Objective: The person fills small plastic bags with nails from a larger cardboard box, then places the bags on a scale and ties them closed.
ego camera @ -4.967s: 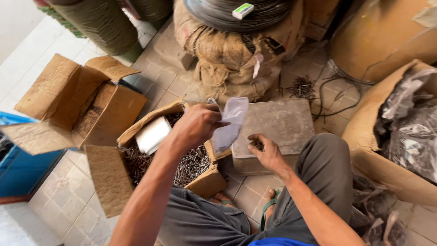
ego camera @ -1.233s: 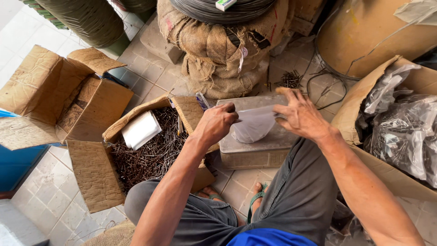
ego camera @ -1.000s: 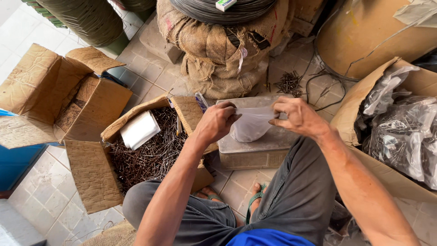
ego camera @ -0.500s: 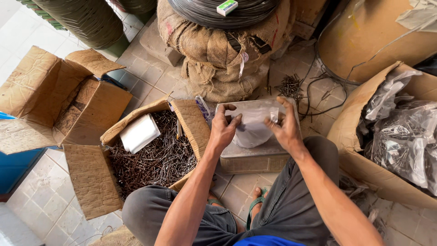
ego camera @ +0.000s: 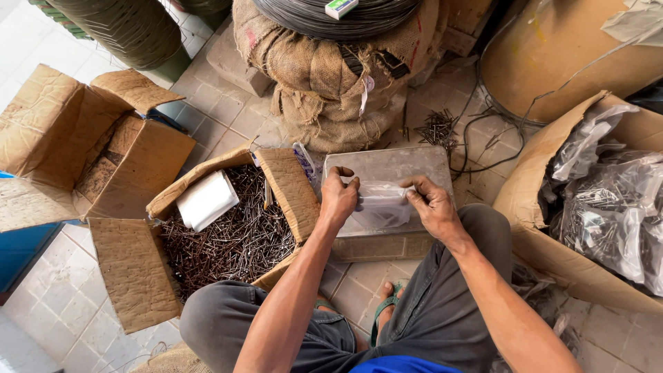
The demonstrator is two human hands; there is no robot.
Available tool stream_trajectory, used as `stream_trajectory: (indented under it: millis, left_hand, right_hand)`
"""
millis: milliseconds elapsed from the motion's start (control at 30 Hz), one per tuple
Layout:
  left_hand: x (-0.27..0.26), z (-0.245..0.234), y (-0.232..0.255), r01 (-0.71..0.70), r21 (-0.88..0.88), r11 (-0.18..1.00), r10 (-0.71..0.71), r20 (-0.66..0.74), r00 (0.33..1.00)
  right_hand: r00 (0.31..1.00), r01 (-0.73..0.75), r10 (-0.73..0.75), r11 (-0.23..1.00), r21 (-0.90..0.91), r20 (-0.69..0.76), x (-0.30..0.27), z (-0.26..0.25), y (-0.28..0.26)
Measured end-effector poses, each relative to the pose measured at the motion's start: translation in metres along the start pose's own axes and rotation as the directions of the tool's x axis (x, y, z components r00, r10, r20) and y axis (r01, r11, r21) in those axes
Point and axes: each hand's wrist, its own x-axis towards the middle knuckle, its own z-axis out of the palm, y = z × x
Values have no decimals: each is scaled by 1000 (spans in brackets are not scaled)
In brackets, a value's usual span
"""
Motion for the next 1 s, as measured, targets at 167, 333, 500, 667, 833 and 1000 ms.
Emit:
stream_trajectory:
  millis: [167,333,500,667,833,1000]
  left_hand:
    - [-4,-2,12,-21,38,999,22,-15,1000]
    - [-14,-9,22,-39,97,995,38,16,999]
    - [-52,-27,47,-641,262,721,627,147,765]
    - [-16,-17,-25,-653,416,633,595,278,754]
    - [8,16,-64,-297,121,947,285,109,953]
    - [38,58,-125,178,-42,983,-178,-2,984]
  right_hand:
    - [995,-94,95,993,-74,12,-6,10,-18]
    - [998,38,-21,962,-269,67,-3,9,17]
    - [997,46,-23,930,-365,67,9,6,31]
    - [996,-29,55,943,-332,66,29,-2,35]
    - [978,-207,202,960,-189,-46,24,5,40]
    - [780,-531,605,775,342,-160,13,15,142]
